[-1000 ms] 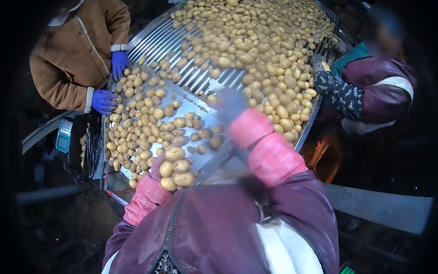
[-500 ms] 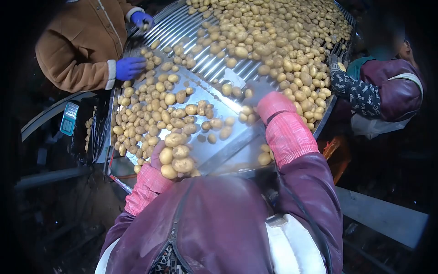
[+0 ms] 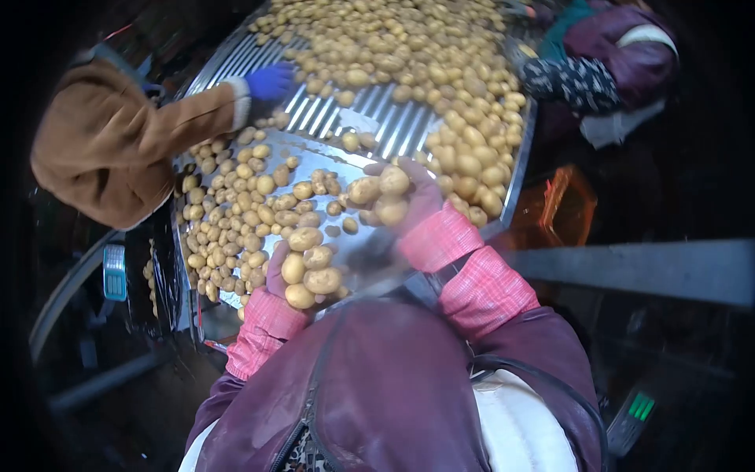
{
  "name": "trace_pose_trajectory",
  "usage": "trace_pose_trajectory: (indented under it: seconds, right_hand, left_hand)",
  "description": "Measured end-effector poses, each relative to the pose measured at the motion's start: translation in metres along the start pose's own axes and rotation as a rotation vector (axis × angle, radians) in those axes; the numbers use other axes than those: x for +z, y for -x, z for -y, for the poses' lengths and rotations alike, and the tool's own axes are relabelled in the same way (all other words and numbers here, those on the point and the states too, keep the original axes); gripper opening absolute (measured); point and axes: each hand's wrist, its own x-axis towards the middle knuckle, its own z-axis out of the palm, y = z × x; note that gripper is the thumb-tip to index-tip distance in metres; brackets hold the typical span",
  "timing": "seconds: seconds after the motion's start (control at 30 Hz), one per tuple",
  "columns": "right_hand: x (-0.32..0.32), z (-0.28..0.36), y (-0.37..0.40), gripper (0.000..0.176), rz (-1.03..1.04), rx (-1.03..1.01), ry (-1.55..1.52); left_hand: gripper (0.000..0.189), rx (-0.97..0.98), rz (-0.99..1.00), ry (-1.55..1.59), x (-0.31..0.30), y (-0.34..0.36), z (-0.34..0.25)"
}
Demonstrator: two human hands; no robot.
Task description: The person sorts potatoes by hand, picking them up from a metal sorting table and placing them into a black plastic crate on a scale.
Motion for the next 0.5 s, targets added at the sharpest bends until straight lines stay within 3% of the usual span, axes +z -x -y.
trace_pose_trajectory:
  seconds: [0.13, 0.2, 0.27, 0.33, 0.37, 0.47, 0.5]
  right_hand:
    - [-0.022, -0.014, 0.037, 0.046, 0.015, -0.132, 0.041]
    - [-0.032, -0.024, 0.052, 0.03, -0.002, -0.273, 0.285]
    - [-0.06, -0.04, 0.059, 0.026, -0.062, -0.498, 0.637]
    - [-0.065, -0.035, 0.075, 0.027, -0.036, -0.354, 0.357]
    - [-0.07, -0.034, 0.081, 0.027, -0.019, -0.282, 0.223]
    - [-0.084, -0.03, 0.106, 0.028, 0.008, -0.11, -0.016]
    - [-0.092, -0.029, 0.115, 0.028, 0.001, -0.047, -0.086]
  left_hand:
    - [0.046, -0.214, -0.023, -0.151, 0.027, -0.024, 0.011]
    - [0.047, -0.17, -0.238, -0.319, 0.047, -0.023, 0.025]
    - [0.044, -0.266, -0.058, -0.107, 0.023, -0.031, 0.029]
    - [0.045, -0.359, 0.056, 0.002, 0.027, -0.036, 0.043]
    - [0.047, -0.381, 0.021, -0.146, 0.031, -0.035, 0.046]
    - [0.051, -0.473, 0.089, -0.103, 0.031, -0.04, 0.07]
    - [0.048, -0.455, -0.001, -0.194, 0.037, -0.038, 0.08]
